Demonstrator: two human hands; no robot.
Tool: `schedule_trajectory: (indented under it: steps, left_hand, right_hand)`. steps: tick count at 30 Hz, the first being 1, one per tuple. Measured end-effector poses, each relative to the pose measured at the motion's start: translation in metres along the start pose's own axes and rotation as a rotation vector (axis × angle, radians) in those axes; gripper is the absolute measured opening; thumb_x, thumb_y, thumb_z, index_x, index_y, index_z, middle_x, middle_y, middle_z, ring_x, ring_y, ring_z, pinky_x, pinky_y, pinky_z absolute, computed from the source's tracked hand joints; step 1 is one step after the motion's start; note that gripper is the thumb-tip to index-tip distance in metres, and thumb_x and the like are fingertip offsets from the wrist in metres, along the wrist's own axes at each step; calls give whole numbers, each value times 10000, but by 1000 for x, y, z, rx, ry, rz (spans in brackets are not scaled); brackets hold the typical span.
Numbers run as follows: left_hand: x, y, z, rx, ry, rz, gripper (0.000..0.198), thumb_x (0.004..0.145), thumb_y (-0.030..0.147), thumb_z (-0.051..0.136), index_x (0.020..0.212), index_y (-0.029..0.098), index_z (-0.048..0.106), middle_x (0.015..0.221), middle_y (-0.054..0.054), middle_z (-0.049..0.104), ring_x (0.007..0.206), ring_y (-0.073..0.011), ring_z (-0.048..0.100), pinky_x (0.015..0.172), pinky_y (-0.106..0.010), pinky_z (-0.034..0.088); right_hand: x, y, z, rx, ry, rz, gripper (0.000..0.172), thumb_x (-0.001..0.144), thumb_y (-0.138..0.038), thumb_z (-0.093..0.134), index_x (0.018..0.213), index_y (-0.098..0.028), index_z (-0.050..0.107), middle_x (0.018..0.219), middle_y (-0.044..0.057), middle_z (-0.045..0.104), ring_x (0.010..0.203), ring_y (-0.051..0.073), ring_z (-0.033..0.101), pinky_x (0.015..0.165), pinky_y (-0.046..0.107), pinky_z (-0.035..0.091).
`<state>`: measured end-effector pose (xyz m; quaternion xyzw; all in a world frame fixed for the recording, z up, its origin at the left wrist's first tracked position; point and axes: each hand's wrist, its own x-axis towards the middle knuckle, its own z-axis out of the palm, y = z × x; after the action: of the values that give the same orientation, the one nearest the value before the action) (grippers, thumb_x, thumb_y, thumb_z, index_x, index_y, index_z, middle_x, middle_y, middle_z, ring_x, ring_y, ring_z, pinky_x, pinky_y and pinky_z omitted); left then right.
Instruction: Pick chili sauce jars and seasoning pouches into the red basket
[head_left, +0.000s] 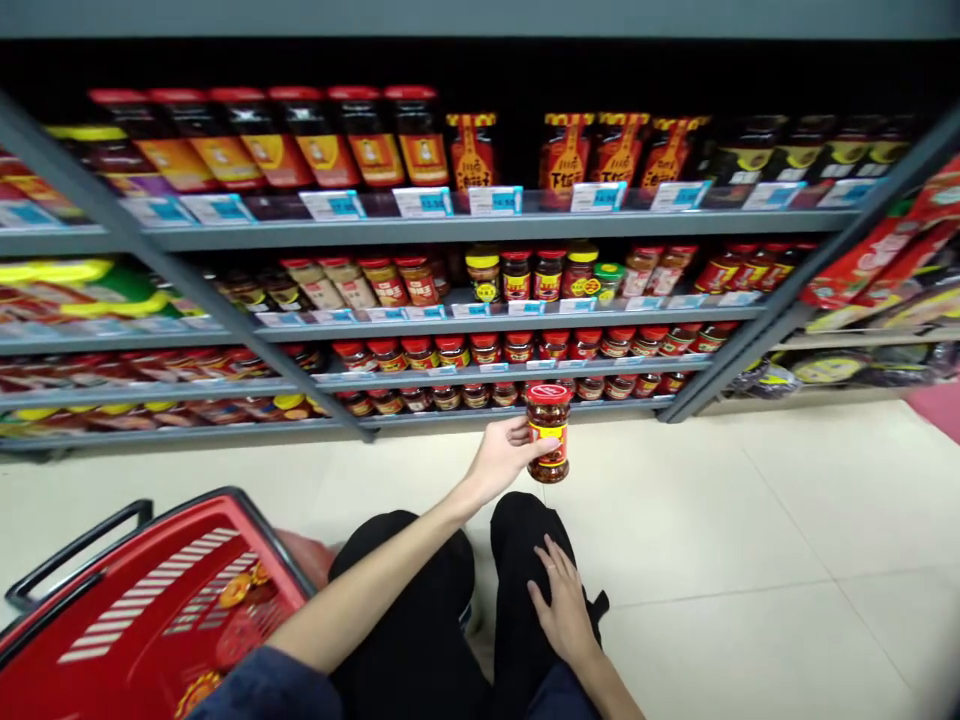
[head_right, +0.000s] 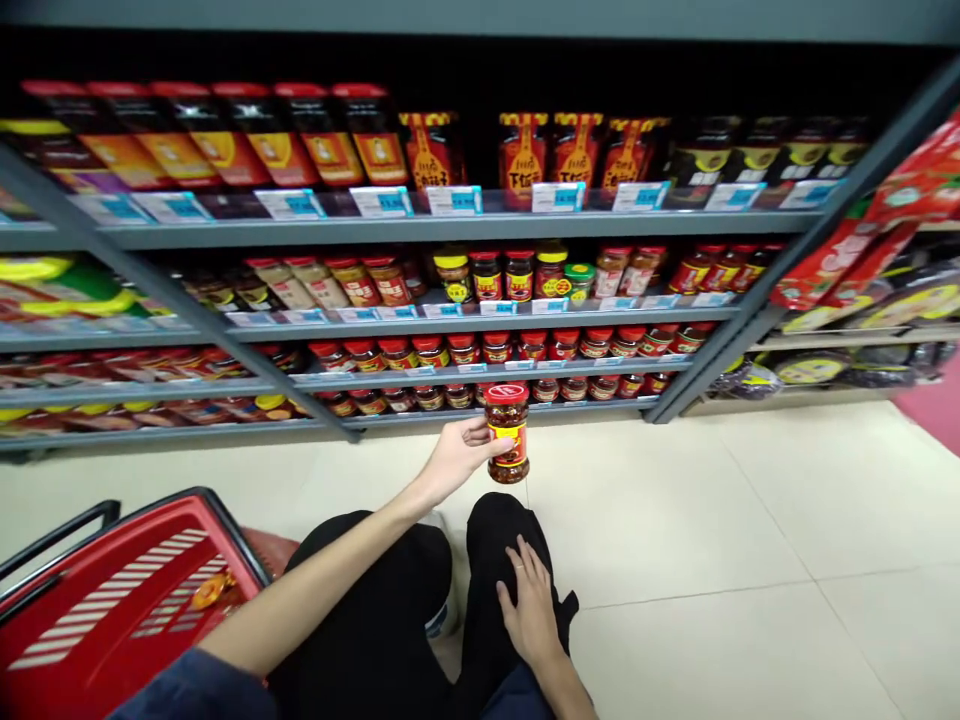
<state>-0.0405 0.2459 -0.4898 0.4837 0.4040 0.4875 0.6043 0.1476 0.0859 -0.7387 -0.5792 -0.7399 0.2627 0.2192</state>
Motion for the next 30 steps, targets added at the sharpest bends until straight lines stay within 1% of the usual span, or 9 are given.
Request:
schedule_trajectory:
  steps: [5, 10, 16, 20, 25, 26, 28, 30]
  left_hand:
    - [-11, 5, -16, -19, 45, 32, 483, 758, 377, 890, 1146, 125, 752, 1149, -140, 791, 1058, -270, 760, 954, -361, 604]
    - [-12, 3, -26, -35, 79, 14, 509, 735, 369, 906, 1140, 105, 746, 1156, -159, 786, 1073, -277, 756, 975, -372, 597]
    - [-11, 5, -28, -52, 68, 27, 506, 742, 375, 903, 1141, 103, 750, 1155, -162, 786, 1074, -284, 756, 958, -374, 603]
    - [-13, 5, -28, -76, 40, 50, 546, 726, 397, 912, 1154, 98, 753, 1155, -165, 784, 1038, -278, 762, 972, -393, 597]
    - [-17, 2, -29, -88, 11, 28, 586, 709, 425, 917, 1160, 89, 756, 1130, -165, 790, 994, -282, 768, 975, -419, 592]
    - [-18, 2, -29, -88, 9, 21, 591, 703, 427, 920, 1159, 89, 756, 1127, -165, 790, 997, -283, 767, 975, -418, 590]
    - [-20, 3, -29, -85, 11, 12, 601, 689, 428, 929, 1155, 89, 756, 1119, -167, 792, 1007, -287, 765, 971, -413, 588]
    - [-26, 5, -29, -85, 9, 1, 615, 667, 428, 941, 1146, 89, 758, 1106, -166, 794, 1008, -289, 764, 962, -403, 586]
  right_hand:
    - [4, -1, 0, -2, 0, -36, 466, 1012, -331, 521, 1474, -274, 534, 1641, 71, 436, 1508, 290, 419, 1204, 540, 430]
    - [6, 8, 1, -1, 22, -31, 468, 1003, -343, 534, 1467, -278, 543, 1623, 78, 461, 1494, 296, 441, 1202, 549, 432]
    - [6, 15, 2, 11, 8, -21, 476, 1022, -393, 513, 1476, -250, 524, 1633, 105, 437, 1511, 298, 410, 1218, 561, 402]
    - [6, 11, 0, 21, -9, -27, 473, 1028, -391, 502, 1471, -224, 521, 1636, 126, 426, 1515, 298, 397, 1225, 570, 379]
    - [2, 6, 1, 60, -11, -12, 484, 1018, -402, 512, 1463, -212, 534, 1634, 136, 427, 1518, 299, 390, 1227, 579, 364]
    - [2, 4, -1, 90, -15, -2, 487, 1007, -418, 529, 1448, -214, 553, 1632, 136, 432, 1518, 309, 390, 1230, 589, 355]
    - [8, -5, -14, 214, -23, 62, 474, 988, -480, 554, 1372, -211, 625, 1584, 149, 497, 1485, 336, 441, 1222, 611, 359]
    - [22, -23, -37, 448, -22, 152, 490, 996, -551, 522, 1317, -205, 654, 1495, 173, 587, 1385, 347, 561, 1171, 608, 431]
